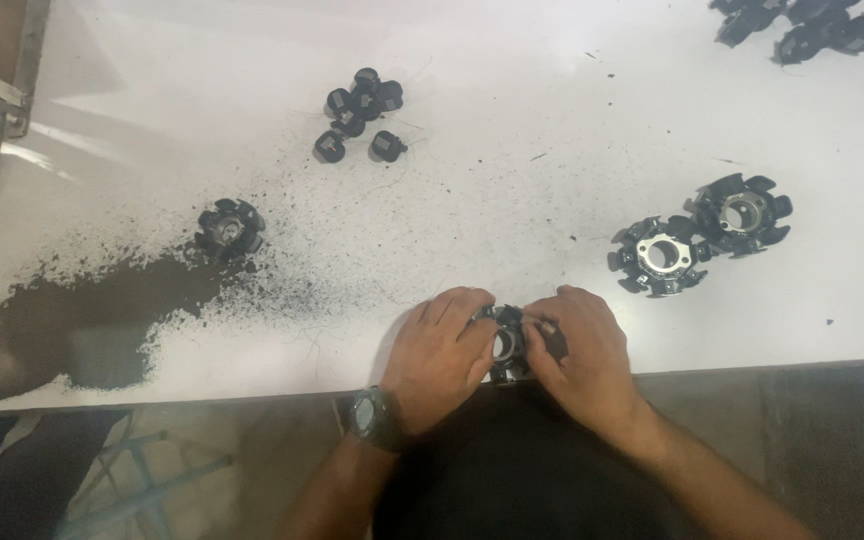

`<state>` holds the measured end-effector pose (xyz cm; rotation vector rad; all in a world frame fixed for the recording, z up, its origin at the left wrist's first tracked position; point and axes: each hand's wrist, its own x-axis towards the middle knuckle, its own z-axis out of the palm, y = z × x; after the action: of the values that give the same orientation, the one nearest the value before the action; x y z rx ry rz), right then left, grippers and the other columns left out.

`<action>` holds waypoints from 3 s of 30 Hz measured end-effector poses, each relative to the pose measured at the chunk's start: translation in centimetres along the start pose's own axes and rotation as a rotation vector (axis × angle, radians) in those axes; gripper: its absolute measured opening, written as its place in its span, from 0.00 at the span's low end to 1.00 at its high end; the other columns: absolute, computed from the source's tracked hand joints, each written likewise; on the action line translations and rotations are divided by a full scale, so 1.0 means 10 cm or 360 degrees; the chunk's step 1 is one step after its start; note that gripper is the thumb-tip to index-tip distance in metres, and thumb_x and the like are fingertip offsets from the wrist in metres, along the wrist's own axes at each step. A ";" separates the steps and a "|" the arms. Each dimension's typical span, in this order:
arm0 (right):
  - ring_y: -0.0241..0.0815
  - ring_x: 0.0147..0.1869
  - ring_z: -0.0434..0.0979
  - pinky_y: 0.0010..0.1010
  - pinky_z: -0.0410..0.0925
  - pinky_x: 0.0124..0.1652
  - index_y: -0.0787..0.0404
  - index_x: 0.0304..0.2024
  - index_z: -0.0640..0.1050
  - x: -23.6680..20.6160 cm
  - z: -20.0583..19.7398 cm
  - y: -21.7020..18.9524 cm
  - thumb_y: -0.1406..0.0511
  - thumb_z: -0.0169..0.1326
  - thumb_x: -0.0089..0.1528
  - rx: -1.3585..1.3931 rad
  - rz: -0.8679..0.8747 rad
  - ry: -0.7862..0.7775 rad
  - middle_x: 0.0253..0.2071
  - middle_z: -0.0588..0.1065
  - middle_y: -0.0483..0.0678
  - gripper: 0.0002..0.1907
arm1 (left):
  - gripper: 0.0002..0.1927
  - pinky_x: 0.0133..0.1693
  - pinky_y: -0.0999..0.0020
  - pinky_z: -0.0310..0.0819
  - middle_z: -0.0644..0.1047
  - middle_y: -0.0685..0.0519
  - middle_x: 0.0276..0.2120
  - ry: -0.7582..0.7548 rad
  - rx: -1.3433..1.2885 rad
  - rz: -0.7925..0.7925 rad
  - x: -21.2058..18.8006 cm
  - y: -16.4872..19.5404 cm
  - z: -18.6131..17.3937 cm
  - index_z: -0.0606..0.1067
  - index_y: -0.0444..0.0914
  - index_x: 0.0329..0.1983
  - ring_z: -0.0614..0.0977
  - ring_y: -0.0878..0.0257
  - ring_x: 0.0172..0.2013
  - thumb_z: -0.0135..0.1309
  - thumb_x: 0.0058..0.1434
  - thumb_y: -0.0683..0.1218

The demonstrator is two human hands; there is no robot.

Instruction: The person sits at a white workbench and assembles small black plastic components one at a time, fitting each part onto a metal hub and using a small hand tool to press and adjust the pieces. Finished assemblies are set aside on the table, which is scattered with black powder and loose parts.

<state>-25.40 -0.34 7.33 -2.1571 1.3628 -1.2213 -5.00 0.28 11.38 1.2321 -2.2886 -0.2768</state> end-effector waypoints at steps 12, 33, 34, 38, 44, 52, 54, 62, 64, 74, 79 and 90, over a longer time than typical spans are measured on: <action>0.53 0.55 0.80 0.52 0.68 0.62 0.59 0.44 0.74 -0.04 0.00 0.03 0.72 0.61 0.54 0.0165 -0.0477 -0.0001 0.42 0.78 0.50 0.17 | 0.07 0.44 0.60 0.80 0.82 0.50 0.48 0.0283 -0.0222 -0.0270 -0.12 0.01 0.18 0.79 0.38 0.42 0.84 0.53 0.44 0.59 0.61 0.42; 0.51 0.53 0.79 0.53 0.67 0.61 0.60 0.43 0.75 -0.06 0.03 0.01 0.72 0.65 0.50 0.0011 -0.0532 -0.0121 0.39 0.77 0.50 0.19 | 0.08 0.45 0.61 0.80 0.80 0.48 0.48 0.0317 -0.0307 -0.0256 -0.20 0.01 0.21 0.77 0.37 0.43 0.84 0.53 0.44 0.59 0.61 0.40; 0.50 0.52 0.79 0.53 0.67 0.61 0.60 0.43 0.75 -0.06 0.02 0.02 0.73 0.65 0.50 0.0003 -0.0527 -0.0126 0.39 0.77 0.49 0.19 | 0.08 0.46 0.60 0.80 0.80 0.49 0.48 0.0347 -0.0315 -0.0244 -0.23 0.02 0.19 0.77 0.37 0.43 0.84 0.52 0.45 0.59 0.60 0.40; 0.51 0.53 0.79 0.53 0.67 0.61 0.59 0.42 0.75 -0.07 0.03 0.02 0.72 0.64 0.50 -0.0005 -0.0516 -0.0137 0.38 0.76 0.48 0.18 | 0.08 0.46 0.58 0.79 0.80 0.49 0.47 0.0311 -0.0317 -0.0241 -0.26 0.05 0.16 0.77 0.37 0.41 0.83 0.52 0.44 0.59 0.57 0.39; 0.50 0.54 0.79 0.52 0.67 0.62 0.59 0.41 0.75 -0.10 0.02 0.07 0.71 0.63 0.51 0.0031 -0.0590 -0.0103 0.39 0.76 0.49 0.17 | 0.07 0.46 0.58 0.78 0.79 0.48 0.47 0.0361 -0.0182 -0.0189 -0.32 0.03 0.29 0.76 0.37 0.41 0.82 0.54 0.43 0.56 0.58 0.38; 0.48 0.52 0.79 0.52 0.67 0.61 0.58 0.43 0.76 -0.09 0.03 0.04 0.71 0.65 0.52 0.0004 -0.0644 -0.0156 0.41 0.76 0.48 0.18 | 0.04 0.42 0.58 0.78 0.80 0.50 0.46 0.0488 -0.0157 -0.0147 -0.37 -0.01 0.38 0.75 0.37 0.34 0.82 0.55 0.39 0.57 0.57 0.39; 0.49 0.52 0.78 0.51 0.67 0.61 0.58 0.43 0.76 -0.08 0.03 0.02 0.72 0.65 0.51 -0.0004 -0.0648 -0.0152 0.40 0.76 0.48 0.18 | 0.03 0.42 0.58 0.78 0.79 0.50 0.46 0.0478 -0.0146 -0.0152 -0.37 -0.02 0.38 0.75 0.37 0.34 0.82 0.55 0.39 0.56 0.57 0.39; 0.47 0.50 0.78 0.51 0.67 0.61 0.58 0.42 0.77 -0.03 0.02 -0.03 0.73 0.65 0.51 -0.0025 -0.0642 -0.0169 0.39 0.75 0.46 0.17 | 0.03 0.42 0.58 0.78 0.79 0.50 0.46 0.0497 -0.0148 -0.0136 -0.36 0.00 0.38 0.75 0.37 0.34 0.82 0.55 0.39 0.56 0.57 0.40; 0.45 0.49 0.78 0.51 0.67 0.61 0.58 0.41 0.77 -0.03 0.02 -0.04 0.73 0.65 0.51 -0.0025 -0.0613 -0.0184 0.38 0.75 0.45 0.17 | 0.03 0.42 0.59 0.78 0.79 0.51 0.46 0.0528 -0.0126 -0.0136 -0.36 0.00 0.38 0.75 0.37 0.34 0.82 0.55 0.39 0.56 0.57 0.39; 0.54 0.55 0.77 0.55 0.64 0.64 0.60 0.44 0.76 0.04 -0.03 0.00 0.73 0.63 0.53 -0.0108 -0.0385 -0.0160 0.44 0.77 0.53 0.17 | 0.04 0.52 0.60 0.76 0.80 0.52 0.51 0.0532 0.0061 -0.0463 -0.40 -0.28 0.21 0.78 0.42 0.34 0.81 0.59 0.47 0.55 0.58 0.40; 0.50 0.56 0.78 0.54 0.62 0.69 0.59 0.45 0.74 0.02 -0.24 0.10 0.73 0.58 0.60 -0.0102 -0.0279 0.0161 0.47 0.77 0.53 0.12 | 0.18 0.62 0.47 0.66 0.72 0.38 0.60 0.0516 0.0588 -0.0732 -0.54 -0.65 -0.18 0.76 0.36 0.51 0.72 0.47 0.61 0.60 0.58 0.47; 0.59 0.70 0.64 0.65 0.51 0.68 0.60 0.39 0.76 0.34 -0.23 0.06 0.54 0.65 0.54 -0.0383 -0.0271 -0.0270 0.57 0.71 0.56 0.20 | 0.30 0.62 0.47 0.59 0.72 0.44 0.60 0.0497 0.0422 -0.0905 -0.62 -0.60 -0.16 0.71 0.37 0.62 0.71 0.47 0.61 0.62 0.56 0.49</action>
<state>-26.97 -3.12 9.96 -2.5233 1.3356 -0.9435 2.91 2.06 8.13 1.9039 -1.7115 0.0289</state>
